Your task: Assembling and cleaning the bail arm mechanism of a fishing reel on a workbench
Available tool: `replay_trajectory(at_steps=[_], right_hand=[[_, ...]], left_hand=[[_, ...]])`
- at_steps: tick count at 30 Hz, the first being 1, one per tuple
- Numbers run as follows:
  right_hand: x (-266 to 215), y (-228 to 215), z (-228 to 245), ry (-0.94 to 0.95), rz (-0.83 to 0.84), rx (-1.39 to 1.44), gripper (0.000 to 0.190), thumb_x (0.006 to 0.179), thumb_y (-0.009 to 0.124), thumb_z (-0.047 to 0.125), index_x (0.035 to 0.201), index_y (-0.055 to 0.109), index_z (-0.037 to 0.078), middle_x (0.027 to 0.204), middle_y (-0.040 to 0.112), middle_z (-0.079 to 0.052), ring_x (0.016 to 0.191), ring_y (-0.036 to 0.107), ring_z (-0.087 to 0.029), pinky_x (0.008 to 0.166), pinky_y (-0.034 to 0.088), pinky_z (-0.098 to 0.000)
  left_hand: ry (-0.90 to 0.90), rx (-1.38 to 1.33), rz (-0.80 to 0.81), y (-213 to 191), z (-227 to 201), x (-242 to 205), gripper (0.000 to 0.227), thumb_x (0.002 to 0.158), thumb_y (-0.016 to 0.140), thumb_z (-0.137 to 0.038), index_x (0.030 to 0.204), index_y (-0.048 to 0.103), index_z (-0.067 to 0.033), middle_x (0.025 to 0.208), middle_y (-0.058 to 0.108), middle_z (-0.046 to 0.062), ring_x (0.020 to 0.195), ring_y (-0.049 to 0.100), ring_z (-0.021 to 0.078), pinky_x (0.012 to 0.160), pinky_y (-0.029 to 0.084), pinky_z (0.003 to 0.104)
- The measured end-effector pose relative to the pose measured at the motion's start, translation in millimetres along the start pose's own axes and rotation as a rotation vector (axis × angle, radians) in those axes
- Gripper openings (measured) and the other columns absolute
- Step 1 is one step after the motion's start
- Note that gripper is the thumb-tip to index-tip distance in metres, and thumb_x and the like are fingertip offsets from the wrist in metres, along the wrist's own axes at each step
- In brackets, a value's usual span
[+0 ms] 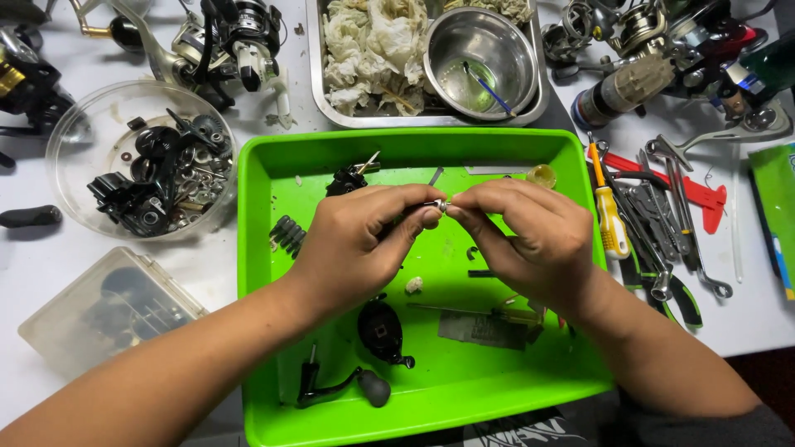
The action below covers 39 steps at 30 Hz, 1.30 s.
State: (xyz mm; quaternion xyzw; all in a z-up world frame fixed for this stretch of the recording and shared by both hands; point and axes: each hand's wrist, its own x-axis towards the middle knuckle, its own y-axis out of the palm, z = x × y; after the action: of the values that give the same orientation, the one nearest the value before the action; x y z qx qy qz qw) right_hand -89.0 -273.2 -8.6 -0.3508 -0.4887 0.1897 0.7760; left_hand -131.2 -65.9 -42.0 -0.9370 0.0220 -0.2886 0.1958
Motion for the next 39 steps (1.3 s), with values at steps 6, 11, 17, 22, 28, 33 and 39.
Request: replay_trajectory(at_steps=[6,11,17,22,28,33,39], right_hand=[[-0.8,-3.9,-3.0,-0.07,-0.006,0.043,0.004,0.096,0.071,-0.005,0.099,0.069,-0.007,0.092,0.073,-0.017,0.08,0.073,-0.029,0.079,0.061,-0.039],[6.5,-6.7,-5.4,-0.214,0.022,0.093,0.013,0.101,0.057,-0.003,0.099,0.064,-0.013,0.09,0.067,-0.023,0.076,0.07,-0.035,0.072,0.061,-0.0426],[7.9,-9.6,-12.9,-0.388,0.118,0.001,0.024,0.104,0.046,-0.001,0.107,0.065,-0.015,0.098,0.067,-0.026,0.084,0.071,-0.038,0.078,0.065,-0.0475],[6.4,-4.2,-6.7,-0.212,0.109,0.067,0.011,0.102,0.058,-0.001,0.103,0.064,-0.01,0.093,0.067,-0.021,0.078,0.069,-0.035,0.074,0.059,-0.0435],[0.7,0.5,1.8,-0.05,-0.003,0.001,0.008,0.094,0.076,-0.005,0.1,0.071,-0.004,0.091,0.075,-0.015,0.081,0.074,-0.027,0.08,0.062,-0.0381],[1.8,-1.7,5.3,0.002,-0.015,0.036,0.012,0.092,0.08,-0.004,0.1,0.072,-0.005,0.092,0.075,-0.016,0.079,0.074,-0.026,0.077,0.062,-0.0359],[4.8,-4.0,7.7,0.043,-0.012,0.1,0.011,0.09,0.08,-0.005,0.097,0.071,-0.005,0.091,0.076,-0.015,0.077,0.074,-0.025,0.074,0.061,-0.0344]], left_hand=[[-0.006,-0.021,0.001,-0.7,-6.9,1.2,0.016,0.099,0.068,-0.013,0.113,0.072,-0.005,0.107,0.079,0.007,0.09,0.078,0.0183,0.081,0.06,0.029],[-0.2,-0.11,0.039,-3.9,-14.3,5.1,0.017,0.098,0.066,-0.018,0.106,0.076,-0.0064,0.093,0.081,0.004,0.08,0.077,0.0109,0.073,0.059,0.024],[-0.596,-0.239,0.142,-4.7,-14.4,8.9,0.022,0.093,0.066,-0.027,0.102,0.08,-0.0124,0.077,0.083,0.0,0.073,0.076,0.0025,0.069,0.058,0.02],[-0.612,-0.21,0.146,-7.1,-13.1,9.3,0.023,0.093,0.066,-0.029,0.104,0.08,-0.0133,0.078,0.084,-0.001,0.074,0.075,0.0005,0.071,0.057,0.02],[-0.203,-0.06,0.04,-6.2,-9.8,3.6,0.017,0.097,0.067,-0.02,0.105,0.076,-0.0073,0.092,0.081,0.003,0.079,0.077,0.0116,0.071,0.057,0.025],[-0.053,0.021,0.014,-4.5,-4.8,0.3,0.015,0.099,0.067,-0.015,0.109,0.073,-0.0055,0.103,0.08,0.005,0.086,0.077,0.0179,0.076,0.058,0.03],[0.131,0.077,0.021,-4.2,0.2,-2.8,0.016,0.099,0.069,-0.006,0.114,0.067,0.0012,0.109,0.077,0.013,0.091,0.077,0.0272,0.083,0.061,0.037]])
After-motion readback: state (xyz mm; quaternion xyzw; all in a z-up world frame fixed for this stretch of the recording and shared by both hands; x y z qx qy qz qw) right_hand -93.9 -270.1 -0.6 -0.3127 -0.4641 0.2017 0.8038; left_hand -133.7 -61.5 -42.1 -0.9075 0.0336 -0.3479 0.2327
